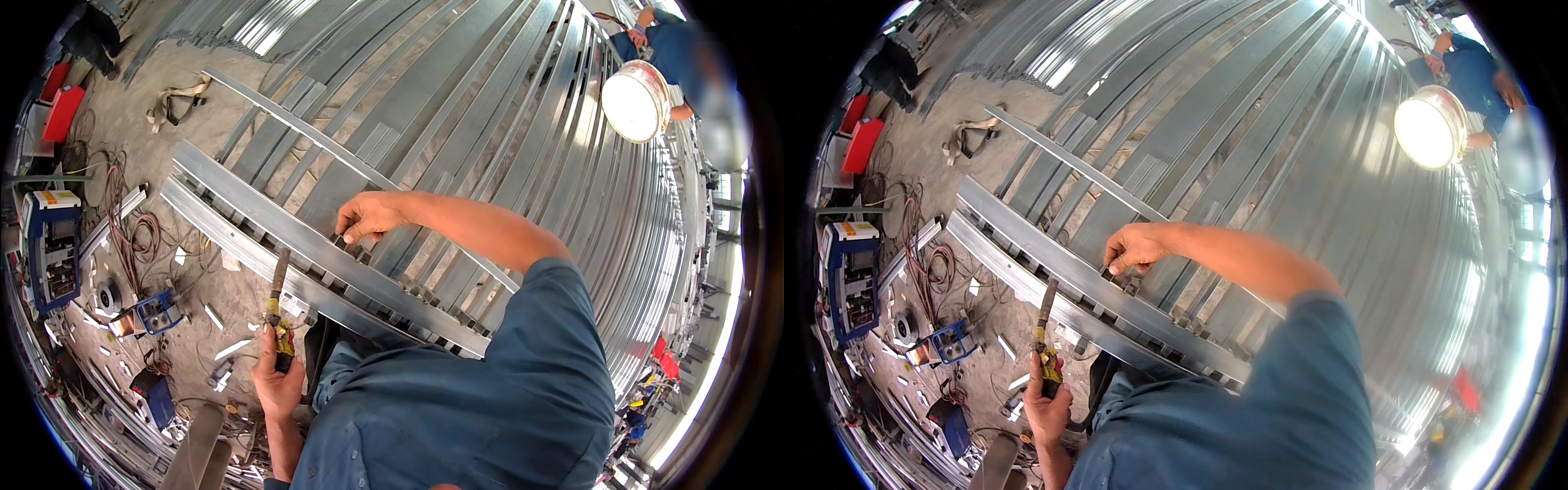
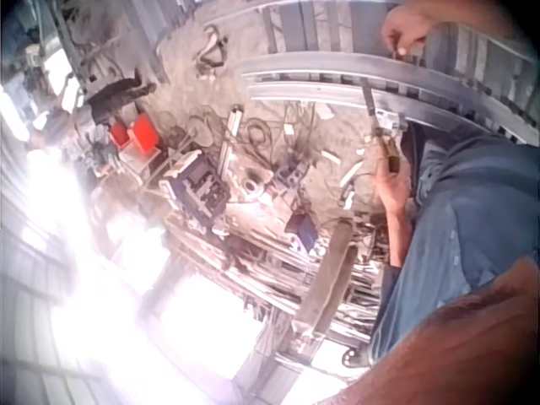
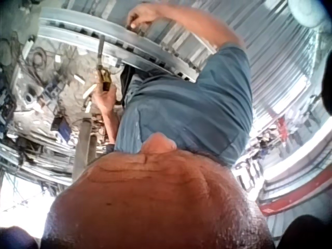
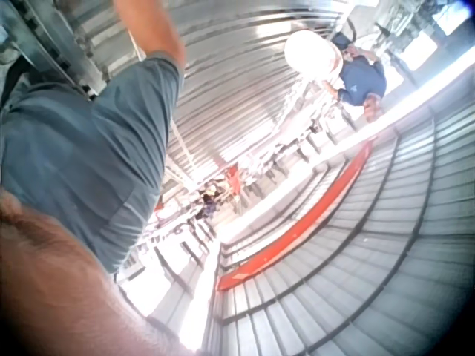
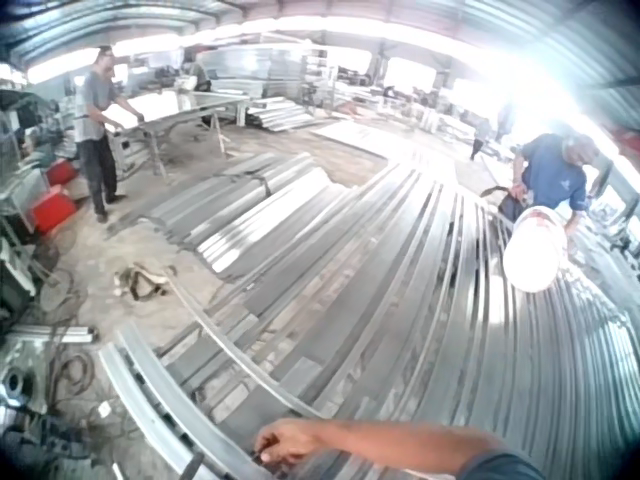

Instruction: The person welds a metal frame using a handheld welding torch, creating bright sparks and smoke. They repeatedly position the torch along the frame's joints and weld in short bursts while standing in a workshop.

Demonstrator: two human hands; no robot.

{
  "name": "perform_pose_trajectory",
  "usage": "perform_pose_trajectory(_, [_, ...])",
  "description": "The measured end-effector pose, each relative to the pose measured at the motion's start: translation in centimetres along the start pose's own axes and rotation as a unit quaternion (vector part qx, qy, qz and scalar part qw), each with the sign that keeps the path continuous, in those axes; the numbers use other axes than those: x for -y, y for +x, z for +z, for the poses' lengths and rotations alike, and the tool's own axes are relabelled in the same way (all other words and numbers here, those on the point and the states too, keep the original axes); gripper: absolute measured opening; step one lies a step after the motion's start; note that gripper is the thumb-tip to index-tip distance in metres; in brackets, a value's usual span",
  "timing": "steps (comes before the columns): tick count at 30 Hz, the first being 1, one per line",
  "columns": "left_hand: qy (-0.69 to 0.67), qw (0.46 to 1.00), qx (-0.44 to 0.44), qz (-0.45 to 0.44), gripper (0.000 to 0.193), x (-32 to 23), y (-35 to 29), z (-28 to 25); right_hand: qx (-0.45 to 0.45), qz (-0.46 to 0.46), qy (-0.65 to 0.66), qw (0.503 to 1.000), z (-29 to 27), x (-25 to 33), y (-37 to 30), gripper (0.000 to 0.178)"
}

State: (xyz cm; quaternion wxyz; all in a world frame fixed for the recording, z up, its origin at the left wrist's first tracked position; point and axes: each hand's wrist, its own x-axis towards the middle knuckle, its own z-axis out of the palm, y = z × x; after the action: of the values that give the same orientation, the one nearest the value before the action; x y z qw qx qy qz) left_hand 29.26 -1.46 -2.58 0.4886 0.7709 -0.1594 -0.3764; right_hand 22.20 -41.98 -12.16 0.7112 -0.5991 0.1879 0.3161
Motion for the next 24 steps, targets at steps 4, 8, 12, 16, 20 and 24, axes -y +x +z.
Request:
perform_pose_trajectory(4, [0.007, 1.0, -0.004, 0.027, 0.079, -0.5, 0.0, 0.5, 0.004, 0.005, 0.01, 1.0, -0.1, -0.1, 0.2, 0.037])
perform_pose_trajectory(8, [0.021, 0.999, 0.007, 0.048, 0.08, -0.3, -0.2, 0.6, 0.011, 0.012, 0.014, 1.0, -0.2, 0.0, 0.1, 0.038])
perform_pose_trajectory(12, [0.047, 0.996, 0.019, 0.071, 0.08, -0.3, -0.1, 0.7, 0.011, 0.019, 0.013, 1.0, -0.1, 0.6, -0.2, 0.04])
perform_pose_trajectory(16, [0.057, 0.996, 0.029, 0.068, 0.077, 0.0, -0.2, 1.1, 0.006, 0.035, -0.006, 0.999, 0.3, 1.8, -0.8, 0.035])
perform_pose_trajectory(20, [0.075, 0.993, 0.047, 0.079, 0.075, -1.7, 0.1, 1.6, 0.002, 0.027, -0.017, 0.999, 0.4, 1.8, -0.7, 0.034])
perform_pose_trajectory(24, [0.085, 0.991, 0.071, 0.072, 0.073, -2.4, 0.1, 1.8, 0.007, 0.026, -0.015, 1.0, 0.2, 1.5, -0.6, 0.033])
